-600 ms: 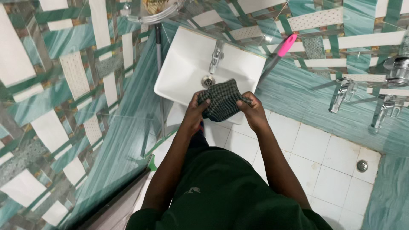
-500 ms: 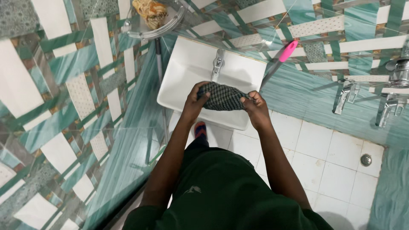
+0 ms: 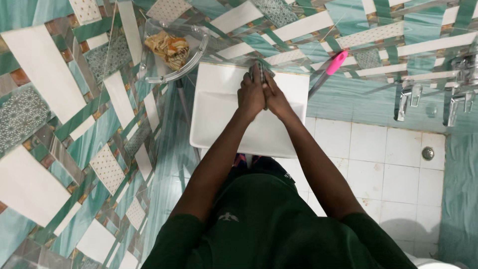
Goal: The person wipes the bathroom sink faucet and multiple wall-mounted shower and water valves using a cloth.
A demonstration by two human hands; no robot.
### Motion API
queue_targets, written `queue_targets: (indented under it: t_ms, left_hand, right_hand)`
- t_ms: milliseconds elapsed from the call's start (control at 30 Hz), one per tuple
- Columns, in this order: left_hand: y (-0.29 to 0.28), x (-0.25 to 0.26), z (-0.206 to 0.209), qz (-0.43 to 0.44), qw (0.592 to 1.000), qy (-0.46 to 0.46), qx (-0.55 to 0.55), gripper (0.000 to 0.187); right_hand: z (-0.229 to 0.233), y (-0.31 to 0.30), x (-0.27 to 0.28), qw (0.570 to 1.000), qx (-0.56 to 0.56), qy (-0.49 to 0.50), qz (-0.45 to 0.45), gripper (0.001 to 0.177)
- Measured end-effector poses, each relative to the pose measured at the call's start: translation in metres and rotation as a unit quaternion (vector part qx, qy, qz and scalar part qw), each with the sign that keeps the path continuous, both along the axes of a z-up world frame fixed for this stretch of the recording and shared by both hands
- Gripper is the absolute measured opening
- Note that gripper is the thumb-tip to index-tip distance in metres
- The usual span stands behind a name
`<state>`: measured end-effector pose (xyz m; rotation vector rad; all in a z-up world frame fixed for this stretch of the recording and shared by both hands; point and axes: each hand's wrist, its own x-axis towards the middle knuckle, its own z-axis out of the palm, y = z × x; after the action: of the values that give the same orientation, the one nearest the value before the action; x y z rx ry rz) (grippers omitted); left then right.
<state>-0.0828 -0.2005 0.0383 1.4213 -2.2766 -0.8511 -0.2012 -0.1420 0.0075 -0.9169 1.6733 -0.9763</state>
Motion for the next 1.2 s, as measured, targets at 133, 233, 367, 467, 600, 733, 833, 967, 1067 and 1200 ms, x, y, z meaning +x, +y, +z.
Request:
queue_targets:
  t_ms: [133,233,367,467,600,733,833,967,1067,1200]
  left_hand:
    - [-0.048,-0.026,-0.016,0.006,0.995,-0.015,0.095,0.064]
    - [-0.058,-0.025,-0.036,-0.056,0.996,-0.049,0.051,0.042]
    - [-0.016,-0.006,-0.011,-0.024,1.000,0.010,0.017,0.046]
    - [-0.006,-0.004,0.022,-0.016,0.999,-0.020,0.026,0.073]
    - [-0.032,-0.018,0.012,-0.031,0.993,-0.068,0.090,0.049]
    - [-0.056,-0.029,-0.008,-0.054,0.997,-0.051,0.020,0.035]
    - [-0.031,-0.023,-0.001,-0.017,0.998,-0.057,0.033,0.046]
    - [0.016,0.006,0.001,-0.003,0.989,0.080,-0.128,0.063]
    - [0.048,0.033,-0.011,-0.023,0.986,0.064,-0.151,0.076]
    - [0.089,0.058,-0.022,-0.055,0.992,0.046,-0.105,0.081]
  right_hand:
    - [-0.019,-0.052,-0.017,0.977,-0.093,-0.193,-0.010,0.055]
    - [-0.032,-0.054,-0.012,0.957,-0.072,-0.277,-0.042,0.055]
    - [-0.005,-0.015,0.010,0.972,-0.086,-0.215,-0.042,0.056]
    - [0.008,-0.002,0.012,0.978,-0.054,-0.200,-0.020,0.056]
    - [-0.004,-0.027,0.002,0.957,-0.062,-0.278,-0.056,0.052]
    - [-0.003,-0.053,-0.012,0.963,0.041,-0.250,-0.094,0.051]
    - [-0.001,-0.044,-0.011,0.960,-0.005,-0.271,-0.073,0.049]
    - [-0.009,-0.006,0.009,0.976,-0.079,-0.201,-0.011,0.059]
    - [-0.019,0.034,0.037,0.988,-0.092,-0.124,0.025,0.063]
    - [-0.010,0.061,0.055,0.994,-0.088,-0.061,0.035,0.069]
